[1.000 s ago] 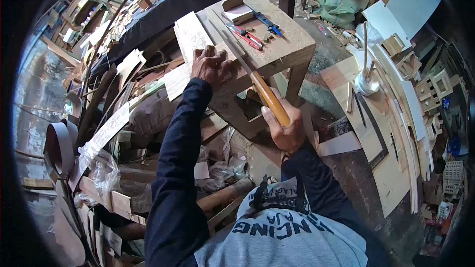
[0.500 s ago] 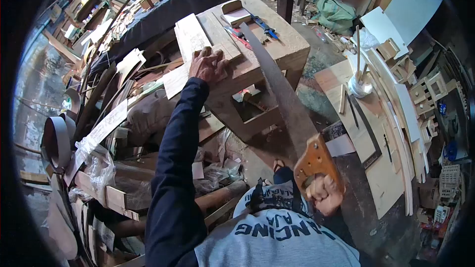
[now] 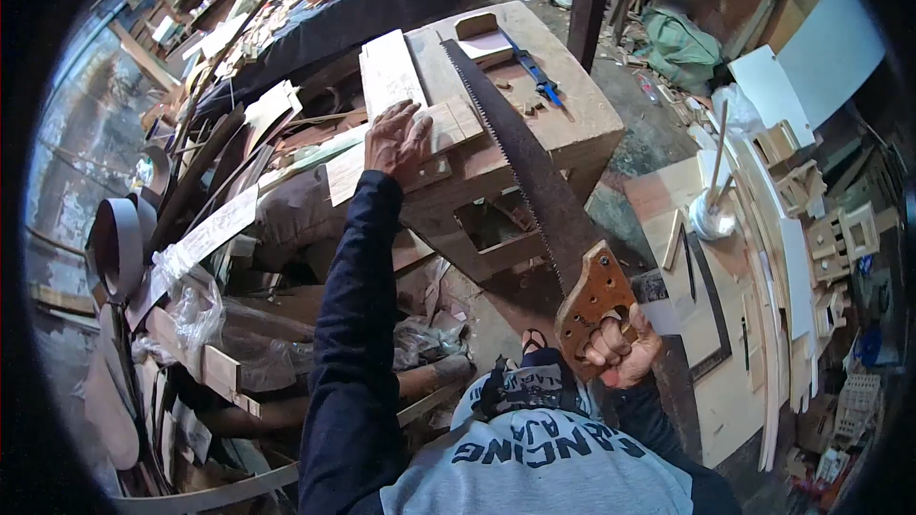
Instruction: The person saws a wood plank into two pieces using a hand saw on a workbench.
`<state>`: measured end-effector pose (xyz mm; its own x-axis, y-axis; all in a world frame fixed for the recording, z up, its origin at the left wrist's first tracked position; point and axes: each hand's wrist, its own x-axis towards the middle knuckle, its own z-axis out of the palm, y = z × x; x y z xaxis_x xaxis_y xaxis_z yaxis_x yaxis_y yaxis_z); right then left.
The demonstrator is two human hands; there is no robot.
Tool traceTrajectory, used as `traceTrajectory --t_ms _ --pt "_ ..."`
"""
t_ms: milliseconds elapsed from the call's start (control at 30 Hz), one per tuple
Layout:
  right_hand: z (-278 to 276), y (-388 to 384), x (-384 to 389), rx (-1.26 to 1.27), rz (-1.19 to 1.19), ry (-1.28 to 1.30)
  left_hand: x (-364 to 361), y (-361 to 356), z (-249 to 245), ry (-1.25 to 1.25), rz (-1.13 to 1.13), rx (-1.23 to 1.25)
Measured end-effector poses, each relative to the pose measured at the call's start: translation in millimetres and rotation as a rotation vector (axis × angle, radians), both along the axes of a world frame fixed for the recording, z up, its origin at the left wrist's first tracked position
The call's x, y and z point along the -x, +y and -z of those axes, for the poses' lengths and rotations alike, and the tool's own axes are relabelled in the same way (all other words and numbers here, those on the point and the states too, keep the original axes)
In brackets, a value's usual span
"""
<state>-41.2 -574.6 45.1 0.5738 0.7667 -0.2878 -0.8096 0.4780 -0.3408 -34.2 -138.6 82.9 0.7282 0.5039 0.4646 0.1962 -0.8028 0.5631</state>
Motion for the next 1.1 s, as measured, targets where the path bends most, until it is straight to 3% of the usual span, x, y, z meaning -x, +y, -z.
traceTrajectory --t_ms 100,200,300,400,467,567,667,767,867,1100 --pt "9.9 4.7 -18.1 -0.066 -0.038 -0.033 2.6 -5.8 -7.5 -0.118 -0.059 -0.082" --pt "-1.5 13.2 -33.5 -0.006 -0.054 -0.017 4.3 -9.0 -19.4 -0.141 -0.074 0.031" --pt "11.9 18.3 -47.3 -0.077 -0.067 -0.046 3.0 -7.5 -21.5 -0.013 -0.069 -0.101" --pt "8.7 25.4 -54.6 0.017 -0.041 -0.177 3.3 -1.4 -8.0 0.226 -0.098 -0.266" --pt "3.4 29.8 -57.5 0.089 -0.023 -0.231 3.9 1.8 0.0 0.393 -0.09 -0.241" --pt "0.2 33.4 -60.9 0.118 -0.013 -0.289 -1.2 -25.6 -38.9 0.532 -0.192 -0.131" --pt "1.1 35.2 -61.8 0.076 -0.02 -0.313 -1.9 -2.1 -18.3 0.326 -0.112 0.006" --pt "-1.9 38.2 -59.0 0.071 0.013 -0.307 -4.5 9.5 -12.1 0.14 -0.131 -0.175" --pt "-2.7 41.8 -56.8 0.072 0.034 -0.334 -3.1 19.8 -17.8 0.263 -0.128 -0.28" --pt "-11.5 55.4 -47.6 0.039 0.067 -0.386 -4.1 -5.7 -49.3 0.296 -0.044 -0.111"
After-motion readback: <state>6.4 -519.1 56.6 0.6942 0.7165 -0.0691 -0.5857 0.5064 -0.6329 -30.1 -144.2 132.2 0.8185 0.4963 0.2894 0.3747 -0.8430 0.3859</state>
